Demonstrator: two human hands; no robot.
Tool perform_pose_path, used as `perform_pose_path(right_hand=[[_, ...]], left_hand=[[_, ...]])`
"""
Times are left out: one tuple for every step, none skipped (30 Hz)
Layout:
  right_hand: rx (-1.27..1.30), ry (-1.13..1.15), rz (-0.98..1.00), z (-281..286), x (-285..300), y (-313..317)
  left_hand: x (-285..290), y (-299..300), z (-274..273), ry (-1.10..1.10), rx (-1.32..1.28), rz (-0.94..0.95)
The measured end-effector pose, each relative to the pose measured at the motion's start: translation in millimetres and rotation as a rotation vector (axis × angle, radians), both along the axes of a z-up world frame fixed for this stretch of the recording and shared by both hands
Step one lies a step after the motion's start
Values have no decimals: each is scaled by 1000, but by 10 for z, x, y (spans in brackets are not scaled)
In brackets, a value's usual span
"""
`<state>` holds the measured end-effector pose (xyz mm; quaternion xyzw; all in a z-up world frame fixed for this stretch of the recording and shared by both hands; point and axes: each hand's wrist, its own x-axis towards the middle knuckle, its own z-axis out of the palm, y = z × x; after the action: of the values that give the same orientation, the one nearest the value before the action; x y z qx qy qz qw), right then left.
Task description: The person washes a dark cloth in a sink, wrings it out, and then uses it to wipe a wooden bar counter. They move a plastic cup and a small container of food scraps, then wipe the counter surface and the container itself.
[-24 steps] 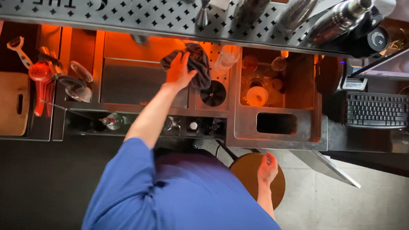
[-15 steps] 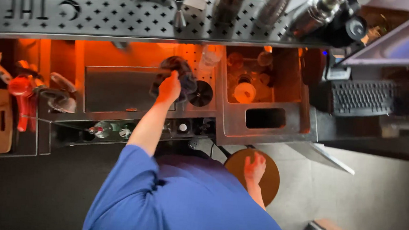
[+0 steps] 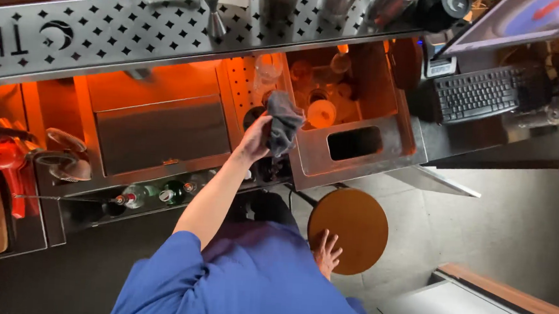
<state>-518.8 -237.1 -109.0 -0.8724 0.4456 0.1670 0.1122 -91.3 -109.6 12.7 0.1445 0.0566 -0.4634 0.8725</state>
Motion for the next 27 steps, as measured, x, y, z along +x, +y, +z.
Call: perform_pose_path(right_hand=[[-3,-8,-4,-133,-100,-65],[19,39,26,-254,-200,-132],[42,80,48,-389,-245,-196],[38,65,37,-444,-267,-255],[42,118,-14,-473,-398,-306],[47,171,-65,-512,-530,-351],[41,167,-67,-506,-630,-488],[41,148,-114,-505,-719,-627],[47,143,-150,-472,-862,-764],[47,151,-142,-668,-1084,-1077],[-9,314,155,-919,-1289,-1302],[-66,470,455,-1169,-1495,-1530],[-63,469,464,-1071,-1443,-1711],[139,452,136,-965,-1381,-1903],[332,421,-199,-870,-1284,-2096],[337,419,-190,-688,-1228,-2149],[450,262,-182,-528,-1036,-2281],[562,103,-173,-365,-740,-2477],[665,-65,-173,-223,-439,-2571],[765,-235,-173,-71,-82,-2717],[858,-400,-165,123,315,-2954],[948,-567,-156,314,816,-3090],[1037,-744,-140,507,1366,-3183],[1123,-922,-123,731,1920,-3265],[1122,-927,-120,887,2365,-3297],[1084,-970,-91,1052,2888,-3312],[1041,-996,-58,1278,3448,-3360]], left_hand=[[6,-59,127,-8,-3,-4],[8,-120,268,10,121,10],[58,-211,425,20,244,18],[106,-259,431,4,240,8],[68,-290,405,27,242,-19],[30,-315,369,50,244,-46],[75,-359,204,46,237,-48],[131,-406,34,-14,125,-70],[139,-411,-157,-61,19,-81],[136,-460,-75,-53,20,-73],[157,-479,-2,-12,95,-59],[177,-507,75,29,170,-45],[152,-554,199,30,175,-37],[135,-614,333,23,181,-19],[145,-681,474,12,188,-2],[187,-775,304,9,193,5],[212,-881,129,-80,126,18],[237,-1003,-47,-170,60,31],[326,-1168,-252,-175,60,26],[423,-1348,-457,-141,41,22],[499,-1549,-667,-102,20,26],[567,-1718,-791,-102,18,29],[692,-1885,-902,-37,170,42],[819,-2063,-1014,31,322,55],[942,-2271,-1226,26,319,55],[1077,-2481,-1446,42,339,209],[1140,-2722,-1690,72,351,369]])
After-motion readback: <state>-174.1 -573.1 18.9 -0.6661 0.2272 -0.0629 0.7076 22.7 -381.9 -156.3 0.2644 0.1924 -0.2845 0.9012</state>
